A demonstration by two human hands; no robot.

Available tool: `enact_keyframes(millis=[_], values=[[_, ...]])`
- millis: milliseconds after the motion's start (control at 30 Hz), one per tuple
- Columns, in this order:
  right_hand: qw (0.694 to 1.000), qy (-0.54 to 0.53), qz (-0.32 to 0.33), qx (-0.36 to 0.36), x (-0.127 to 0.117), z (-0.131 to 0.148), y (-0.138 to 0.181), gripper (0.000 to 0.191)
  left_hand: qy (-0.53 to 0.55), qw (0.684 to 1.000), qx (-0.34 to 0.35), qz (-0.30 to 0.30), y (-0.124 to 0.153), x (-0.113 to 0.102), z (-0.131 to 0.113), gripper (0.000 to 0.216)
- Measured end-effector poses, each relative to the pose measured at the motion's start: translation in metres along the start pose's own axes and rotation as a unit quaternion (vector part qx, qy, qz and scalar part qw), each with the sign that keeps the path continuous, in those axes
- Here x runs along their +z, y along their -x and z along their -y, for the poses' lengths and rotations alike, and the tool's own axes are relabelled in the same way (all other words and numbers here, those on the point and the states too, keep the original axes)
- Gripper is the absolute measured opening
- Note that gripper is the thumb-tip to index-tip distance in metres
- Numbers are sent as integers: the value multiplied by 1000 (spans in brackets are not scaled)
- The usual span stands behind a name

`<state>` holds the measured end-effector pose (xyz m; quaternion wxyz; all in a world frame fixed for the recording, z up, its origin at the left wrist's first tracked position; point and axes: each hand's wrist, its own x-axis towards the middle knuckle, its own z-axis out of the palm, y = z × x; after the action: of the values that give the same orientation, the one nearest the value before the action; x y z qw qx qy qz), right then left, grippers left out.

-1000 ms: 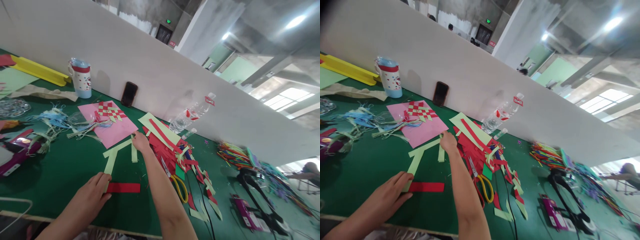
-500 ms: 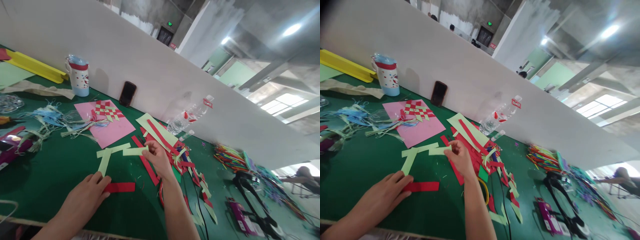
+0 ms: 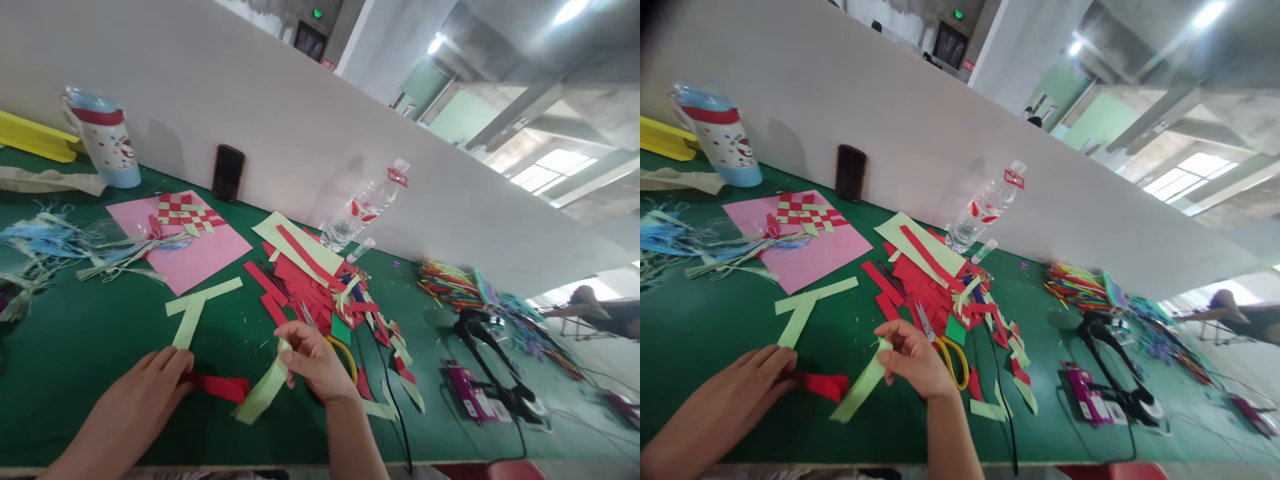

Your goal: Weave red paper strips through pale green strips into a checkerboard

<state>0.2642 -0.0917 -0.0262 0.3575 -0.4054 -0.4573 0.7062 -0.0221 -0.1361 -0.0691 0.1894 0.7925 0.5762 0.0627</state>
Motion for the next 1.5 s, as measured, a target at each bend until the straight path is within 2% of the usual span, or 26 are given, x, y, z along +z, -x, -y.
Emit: enact_keyframes(millis=[100,167,333,400,500,600,767,867,1000,1067,1100,1167,1267,1333,1433,1500], values=[[1000,-19,-9,-5,-1,-2,3,36,22,1000,-1,-3,1,1,4,20],[999,-26,-40,-13,0,-1,5,34,38,999,-10,4,1,-1,4,21],[981,-35,-183,-52,8,-2,8,42,42,999,-19,-10,1,-2,1,27],[973,17,-222,-68,12,-8,9,42,39,999,-15,-22,1,0,1,30],[960,144,-229,-78,18,-19,9,39,44,998,-7,-41,3,5,4,35],[941,226,-240,-75,23,-31,9,36,57,997,1,-60,5,8,8,37],[905,279,-305,-96,27,-45,7,29,52,995,27,-86,5,13,14,38],[887,314,-317,-115,29,-48,6,25,61,993,31,-93,5,16,17,40],[839,367,-349,-200,32,-39,8,18,67,992,29,-101,4,14,17,41],[822,354,-374,-243,32,-32,12,18,63,991,35,-109,4,12,16,44],[823,333,-384,-255,32,-30,13,18,62,991,39,-112,4,11,16,45],[843,274,-390,-250,32,-28,16,20,63,990,44,-121,4,10,15,46],[896,165,-364,-194,39,-38,18,24,72,988,41,-130,4,11,17,45],[927,110,-323,-156,49,-48,18,23,85,987,38,-131,4,14,19,43],[959,130,-227,-111,70,-59,15,12,110,983,41,-140,5,18,23,41],[961,195,-164,-109,83,-61,13,3,131,981,45,-135,6,20,25,40]])
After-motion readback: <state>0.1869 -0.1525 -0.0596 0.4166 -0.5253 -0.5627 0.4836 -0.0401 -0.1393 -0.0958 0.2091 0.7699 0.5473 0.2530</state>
